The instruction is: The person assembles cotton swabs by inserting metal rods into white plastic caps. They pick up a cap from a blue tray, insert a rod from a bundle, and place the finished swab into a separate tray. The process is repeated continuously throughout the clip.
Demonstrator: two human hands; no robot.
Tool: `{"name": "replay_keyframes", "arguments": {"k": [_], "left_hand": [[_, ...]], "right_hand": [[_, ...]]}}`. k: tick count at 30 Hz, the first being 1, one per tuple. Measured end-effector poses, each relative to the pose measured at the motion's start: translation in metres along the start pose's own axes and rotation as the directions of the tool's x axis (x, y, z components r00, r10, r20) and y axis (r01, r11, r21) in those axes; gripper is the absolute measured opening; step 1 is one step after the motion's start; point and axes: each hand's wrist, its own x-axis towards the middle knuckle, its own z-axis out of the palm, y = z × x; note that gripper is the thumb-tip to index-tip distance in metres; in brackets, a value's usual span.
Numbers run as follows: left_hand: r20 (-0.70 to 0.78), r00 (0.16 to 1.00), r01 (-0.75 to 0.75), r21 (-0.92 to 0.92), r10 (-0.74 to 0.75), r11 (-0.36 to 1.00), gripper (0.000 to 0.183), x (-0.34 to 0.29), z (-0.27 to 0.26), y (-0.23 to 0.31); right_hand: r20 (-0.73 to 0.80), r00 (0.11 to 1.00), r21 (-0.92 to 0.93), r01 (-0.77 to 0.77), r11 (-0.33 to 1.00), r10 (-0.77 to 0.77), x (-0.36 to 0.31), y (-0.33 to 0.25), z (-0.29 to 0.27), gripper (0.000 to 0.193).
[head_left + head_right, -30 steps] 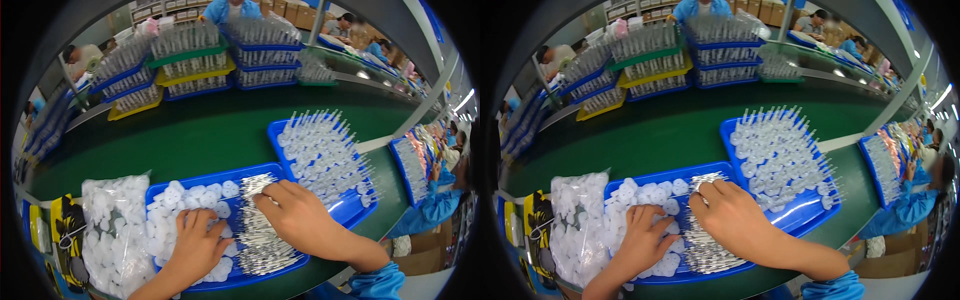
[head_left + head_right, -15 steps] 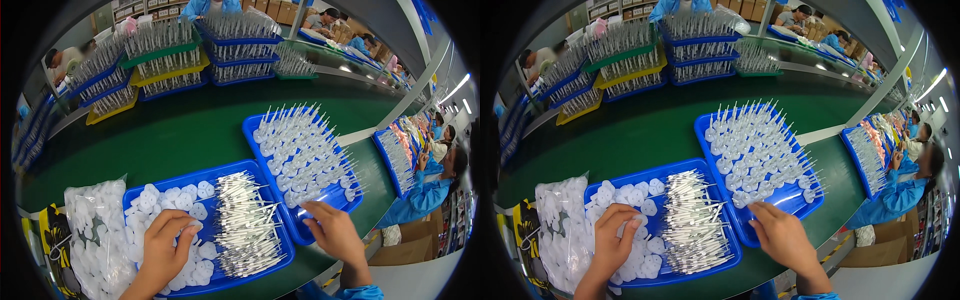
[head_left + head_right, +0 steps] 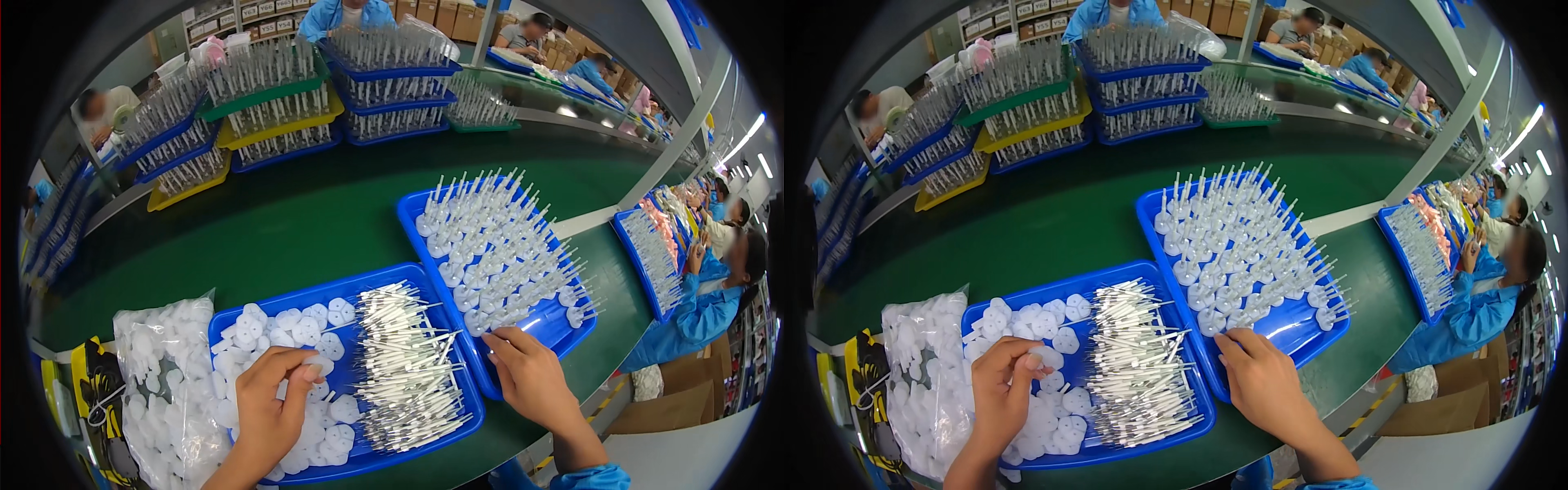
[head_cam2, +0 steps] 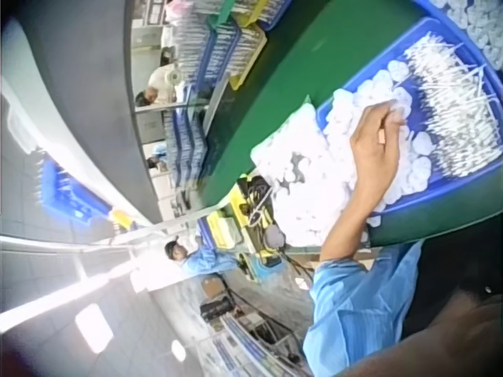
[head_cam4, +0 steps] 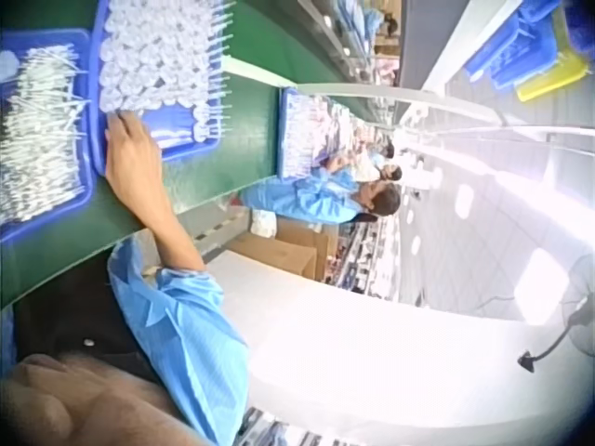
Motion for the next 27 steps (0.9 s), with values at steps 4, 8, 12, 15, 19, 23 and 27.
{"name": "replay_keyframes", "arguments": {"k": [4,8,12,15,19,23,27], "left_hand": [[0.021,0.99,0.138,-0.172,-0.136,0.975,0.024,0.003,-0.005,0.003],[0.064,0.985,0.171,-0.273,-0.16,0.947,0.032,0.007,0.0,-0.005],[0.067,0.981,0.196,-0.344,-0.184,0.918,0.029,0.004,-0.004,-0.008],[0.103,0.98,0.195,-0.39,-0.168,0.9,0.026,0.006,-0.001,-0.008],[0.13,0.972,0.229,-0.376,-0.194,0.898,0.026,0.008,-0.004,-0.007],[0.126,0.973,0.229,-0.378,-0.196,0.897,0.025,0.007,-0.005,-0.01],[0.109,0.973,0.229,-0.413,-0.202,0.882,0.025,0.009,-0.005,-0.011]], "right_hand": [[0.0,1.0,0.084,-0.002,0.996,0.002,0.003,-0.018,-0.02,0.023],[0.0,0.964,0.137,0.265,0.955,-0.267,0.049,-0.043,-0.018,0.021],[0.09,0.793,0.022,0.604,0.797,-0.603,0.109,-0.051,0.028,0.018],[0.219,0.746,-0.134,0.662,0.738,-0.629,0.119,-0.05,0.048,0.018],[0.33,0.738,-0.295,0.673,0.678,-0.589,0.121,-0.056,0.058,0.018],[0.276,0.756,-0.249,0.653,0.715,-0.594,0.121,-0.05,0.062,0.019],[0.205,0.802,-0.189,0.595,0.781,-0.561,0.116,-0.043,0.066,0.018]]}}
